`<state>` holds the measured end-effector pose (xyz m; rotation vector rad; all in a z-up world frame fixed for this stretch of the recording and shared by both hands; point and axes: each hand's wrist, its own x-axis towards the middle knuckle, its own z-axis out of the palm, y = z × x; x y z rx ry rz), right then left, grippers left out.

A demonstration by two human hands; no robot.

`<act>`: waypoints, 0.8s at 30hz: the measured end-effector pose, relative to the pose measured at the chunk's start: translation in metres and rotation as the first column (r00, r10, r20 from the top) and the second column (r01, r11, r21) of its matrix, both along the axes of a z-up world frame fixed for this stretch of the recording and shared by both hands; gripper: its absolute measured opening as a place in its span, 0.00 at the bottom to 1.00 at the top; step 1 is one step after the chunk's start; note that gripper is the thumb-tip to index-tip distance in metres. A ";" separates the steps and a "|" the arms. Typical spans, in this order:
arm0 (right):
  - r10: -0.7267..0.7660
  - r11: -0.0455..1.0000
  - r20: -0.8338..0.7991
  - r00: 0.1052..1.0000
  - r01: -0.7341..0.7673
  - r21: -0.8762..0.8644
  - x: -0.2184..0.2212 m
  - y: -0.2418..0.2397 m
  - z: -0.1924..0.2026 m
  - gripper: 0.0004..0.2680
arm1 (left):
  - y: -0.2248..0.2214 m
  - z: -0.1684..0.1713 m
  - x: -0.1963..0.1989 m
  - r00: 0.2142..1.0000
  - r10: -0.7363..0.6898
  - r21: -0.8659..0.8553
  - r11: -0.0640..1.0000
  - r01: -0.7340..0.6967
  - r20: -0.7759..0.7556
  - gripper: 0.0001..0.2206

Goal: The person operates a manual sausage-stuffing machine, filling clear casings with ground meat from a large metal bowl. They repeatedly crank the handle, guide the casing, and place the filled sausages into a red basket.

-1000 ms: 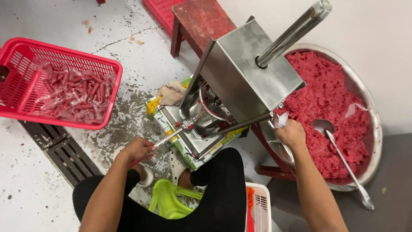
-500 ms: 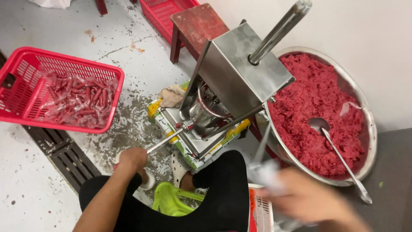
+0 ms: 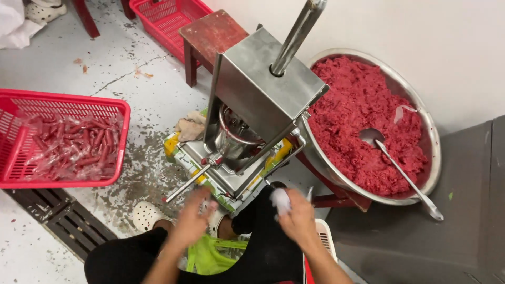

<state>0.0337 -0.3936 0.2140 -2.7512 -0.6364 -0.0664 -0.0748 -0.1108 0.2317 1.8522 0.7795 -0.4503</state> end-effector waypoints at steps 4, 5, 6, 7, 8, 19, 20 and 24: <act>0.436 0.729 -0.697 0.569 0.232 0.644 -0.037 0.021 0.015 0.08 | -0.074 -0.044 -0.012 0.792 0.121 -0.526 0.806 0.273 0.598 0.27; 0.622 0.637 -0.710 0.330 0.312 0.704 -0.042 0.020 0.003 0.04 | -0.087 -0.038 -0.014 0.728 0.264 -0.696 0.606 0.386 0.633 0.30; 0.626 0.635 -0.706 0.331 0.308 0.708 -0.045 0.024 0.005 0.04 | -0.087 -0.027 -0.013 0.725 0.263 -0.692 0.610 0.387 0.637 0.30; 0.573 0.674 -0.789 0.222 0.421 0.608 -0.048 0.028 0.007 0.05 | -0.087 -0.016 -0.013 0.726 0.278 -0.676 0.657 0.334 0.629 0.26; 0.515 0.706 -0.852 0.092 0.517 0.483 -0.054 0.032 0.009 0.06 | -0.088 -0.004 -0.016 0.730 0.297 -0.661 0.699 0.273 0.615 0.24; 0.684 0.613 -0.674 0.279 0.282 0.738 -0.068 0.056 -0.006 0.10 | -0.090 -0.046 -0.035 0.757 0.565 -0.862 0.508 -0.007 0.327 0.28; 0.659 0.633 -0.689 0.303 0.272 0.725 -0.071 0.055 -0.006 0.10 | -0.097 -0.051 -0.040 0.771 0.547 -0.825 0.562 -0.049 0.327 0.33; 0.499 0.762 -0.748 0.438 0.190 0.620 -0.074 0.054 -0.009 0.08 | -0.106 -0.064 -0.041 0.697 0.584 -0.733 0.669 -0.124 0.415 0.22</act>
